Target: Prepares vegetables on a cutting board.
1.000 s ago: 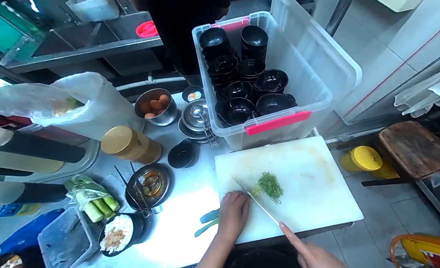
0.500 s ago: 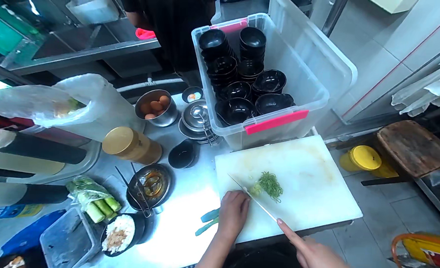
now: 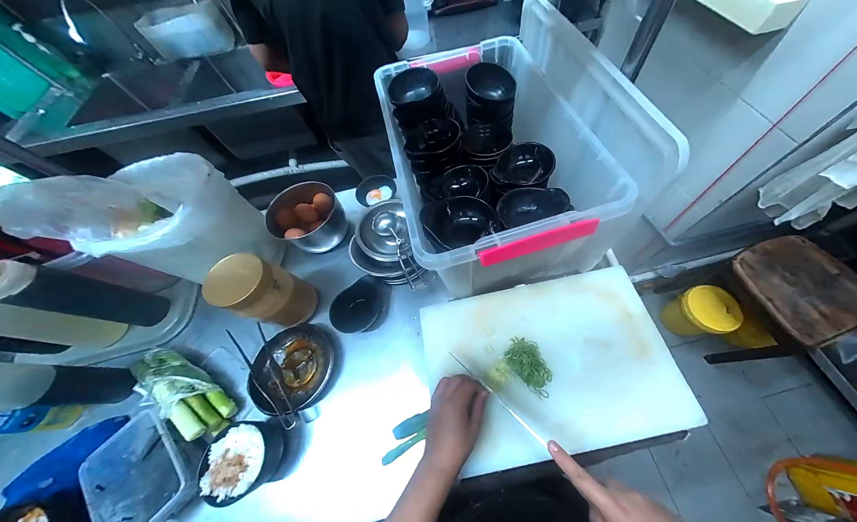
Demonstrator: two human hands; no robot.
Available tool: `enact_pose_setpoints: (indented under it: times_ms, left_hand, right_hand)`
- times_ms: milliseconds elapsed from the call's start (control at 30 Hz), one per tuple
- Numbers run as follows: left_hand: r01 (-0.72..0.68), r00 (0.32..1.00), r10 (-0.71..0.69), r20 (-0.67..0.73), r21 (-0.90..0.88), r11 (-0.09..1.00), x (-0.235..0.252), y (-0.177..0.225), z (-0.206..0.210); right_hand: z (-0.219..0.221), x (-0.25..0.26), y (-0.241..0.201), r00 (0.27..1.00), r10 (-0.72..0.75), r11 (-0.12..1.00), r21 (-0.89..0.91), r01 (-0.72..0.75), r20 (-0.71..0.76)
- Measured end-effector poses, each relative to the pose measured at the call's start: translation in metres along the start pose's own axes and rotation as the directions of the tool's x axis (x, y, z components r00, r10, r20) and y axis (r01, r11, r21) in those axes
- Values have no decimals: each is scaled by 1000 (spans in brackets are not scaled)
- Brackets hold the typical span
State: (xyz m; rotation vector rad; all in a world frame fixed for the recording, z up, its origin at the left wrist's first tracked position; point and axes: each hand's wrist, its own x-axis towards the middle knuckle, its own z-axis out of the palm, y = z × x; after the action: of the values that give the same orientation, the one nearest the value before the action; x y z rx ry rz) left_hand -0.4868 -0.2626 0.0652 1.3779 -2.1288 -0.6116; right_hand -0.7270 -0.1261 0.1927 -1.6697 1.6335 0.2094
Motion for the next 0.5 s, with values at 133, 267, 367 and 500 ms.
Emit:
enact_pose_setpoints:
  times_ms: [133, 267, 367, 500]
  left_hand:
    - [-11, 1000, 11, 0, -6, 1000, -1, -2, 1]
    - [-11, 1000, 11, 11, -17, 1000, -1, 0, -3]
    - [-22, 1000, 22, 6, -30, 999, -1, -1, -4]
    - [-25, 999, 26, 20, -31, 999, -1, -3, -4]
  right_hand:
    - [9, 29, -6, 998, 51, 999, 7, -51, 24]
    - [-5, 14, -9, 999, 22, 1000, 16, -22, 33]
    - [-1, 2, -6, 1000, 15, 1000, 8, -15, 10]
    - [10, 34, -11, 998, 61, 998, 5, -61, 10]
